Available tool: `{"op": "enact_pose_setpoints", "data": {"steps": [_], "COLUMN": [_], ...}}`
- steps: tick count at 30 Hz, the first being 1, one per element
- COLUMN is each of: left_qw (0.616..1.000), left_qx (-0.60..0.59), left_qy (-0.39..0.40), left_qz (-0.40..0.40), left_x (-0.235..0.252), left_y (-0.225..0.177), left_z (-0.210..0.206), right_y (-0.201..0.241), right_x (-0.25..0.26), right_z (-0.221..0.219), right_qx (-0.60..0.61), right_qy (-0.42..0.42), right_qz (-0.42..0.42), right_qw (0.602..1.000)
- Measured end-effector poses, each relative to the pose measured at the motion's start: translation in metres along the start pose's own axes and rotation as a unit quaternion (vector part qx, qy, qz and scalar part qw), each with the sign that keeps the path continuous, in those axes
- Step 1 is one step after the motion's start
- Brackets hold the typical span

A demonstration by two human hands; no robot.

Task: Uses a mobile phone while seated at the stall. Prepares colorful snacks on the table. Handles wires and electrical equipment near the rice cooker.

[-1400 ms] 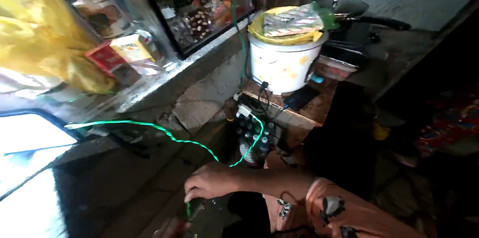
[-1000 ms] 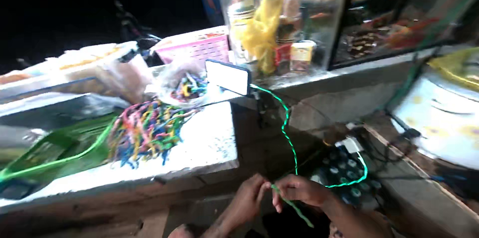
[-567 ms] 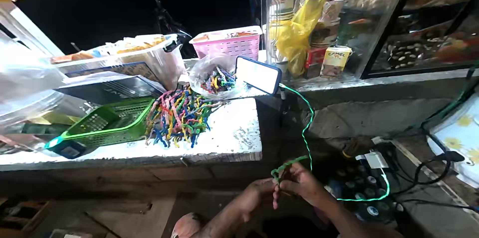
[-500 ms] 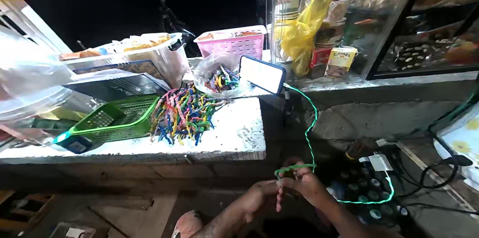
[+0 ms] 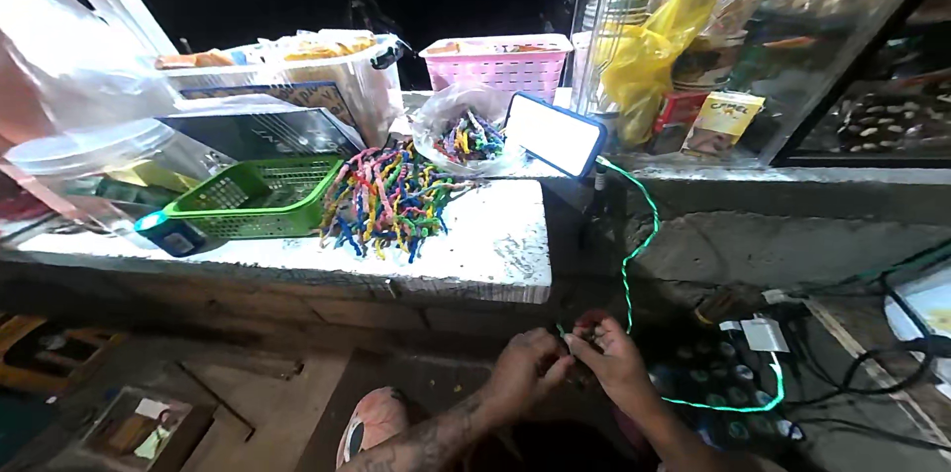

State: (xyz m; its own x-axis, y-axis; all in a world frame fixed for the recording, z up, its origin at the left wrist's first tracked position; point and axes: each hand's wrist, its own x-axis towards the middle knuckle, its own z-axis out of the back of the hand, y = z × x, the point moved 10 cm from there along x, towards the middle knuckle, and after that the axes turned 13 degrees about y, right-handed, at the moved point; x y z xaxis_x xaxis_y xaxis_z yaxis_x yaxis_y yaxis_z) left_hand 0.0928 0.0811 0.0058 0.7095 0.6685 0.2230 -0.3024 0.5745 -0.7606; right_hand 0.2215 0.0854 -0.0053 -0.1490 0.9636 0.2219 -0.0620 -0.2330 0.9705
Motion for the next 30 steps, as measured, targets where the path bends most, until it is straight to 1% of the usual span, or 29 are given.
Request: {"op": "enact_pose_setpoints", "data": {"steps": [1,2,3,5,8,11,13,14,15,16,17,18,19,20,21,22,24,26,28,29,30], "left_qw": [1.000,0.997,0.992,0.974,0.946,0.930,0.938,0.950,0.968,0.984,0.993,0.996,0.996,0.996,0.995,0.991,0.972,0.947,0.923,0.909,0.897], "left_qx": [0.002,-0.030,-0.079,-0.180,-0.284,-0.329,-0.304,-0.268,-0.203,-0.121,-0.045,0.007,0.033,0.033,0.011,-0.033,-0.153,-0.257,-0.336,-0.371,-0.398], "left_qy": [0.017,0.040,0.053,0.055,0.040,0.043,0.047,0.052,0.059,0.065,0.068,0.069,0.069,0.072,0.078,0.092,0.115,0.122,0.122,0.123,0.123], "left_qz": [0.021,0.054,0.084,0.126,0.151,0.160,0.157,0.150,0.134,0.110,0.084,0.061,0.046,0.045,0.059,0.087,0.138,0.148,0.145,0.145,0.148], "left_x": [0.001,0.002,0.003,0.002,0.002,0.004,0.005,0.005,0.005,0.005,0.005,0.005,0.004,0.004,0.003,0.002,0.002,0.002,0.002,0.002,0.001], "left_y": [0.002,0.007,0.013,0.024,0.032,0.037,0.036,0.035,0.030,0.024,0.016,0.011,0.008,0.008,0.011,0.017,0.029,0.035,0.037,0.037,0.036], "left_z": [-0.003,-0.006,-0.009,-0.014,-0.018,-0.018,-0.014,-0.012,-0.010,-0.008,-0.008,-0.009,-0.009,-0.009,-0.007,-0.005,-0.002,-0.005,-0.013,-0.018,-0.022], "right_y": [0.000,0.000,0.001,0.005,0.018,0.035,0.046,0.048,0.048,0.044,0.037,0.028,0.019,0.011,0.007,0.006,0.012,0.024,0.031,0.032,0.031], "right_x": [-0.001,-0.001,-0.001,-0.002,-0.005,-0.008,-0.012,-0.013,-0.013,-0.011,-0.008,-0.006,-0.005,-0.005,-0.006,-0.008,-0.011,-0.012,-0.010,-0.009,-0.008], "right_z": [0.001,0.002,0.002,0.001,-0.002,-0.007,-0.010,-0.011,-0.010,-0.009,-0.008,-0.008,-0.008,-0.008,-0.009,-0.010,-0.010,-0.009,-0.009,-0.008,-0.008], "right_qx": [-0.011,-0.026,-0.040,-0.064,-0.094,-0.155,-0.255,-0.309,-0.346,-0.359,-0.350,-0.324,-0.283,-0.242,-0.205,-0.174,-0.144,-0.147,-0.139,-0.140,-0.148], "right_qy": [-0.001,0.001,0.006,0.015,0.046,0.107,0.124,0.116,0.105,0.108,0.130,0.167,0.209,0.248,0.286,0.317,0.355,0.347,0.303,0.280,0.259], "right_qz": [-0.003,-0.001,0.001,0.006,0.030,0.113,0.158,0.173,0.176,0.155,0.107,0.042,-0.020,-0.058,-0.076,-0.075,-0.029,0.054,0.119,0.139,0.141], "right_qw": [1.000,1.000,0.999,0.998,0.994,0.976,0.946,0.928,0.915,0.914,0.922,0.930,0.936,0.936,0.933,0.929,0.923,0.925,0.935,0.939,0.944]}}
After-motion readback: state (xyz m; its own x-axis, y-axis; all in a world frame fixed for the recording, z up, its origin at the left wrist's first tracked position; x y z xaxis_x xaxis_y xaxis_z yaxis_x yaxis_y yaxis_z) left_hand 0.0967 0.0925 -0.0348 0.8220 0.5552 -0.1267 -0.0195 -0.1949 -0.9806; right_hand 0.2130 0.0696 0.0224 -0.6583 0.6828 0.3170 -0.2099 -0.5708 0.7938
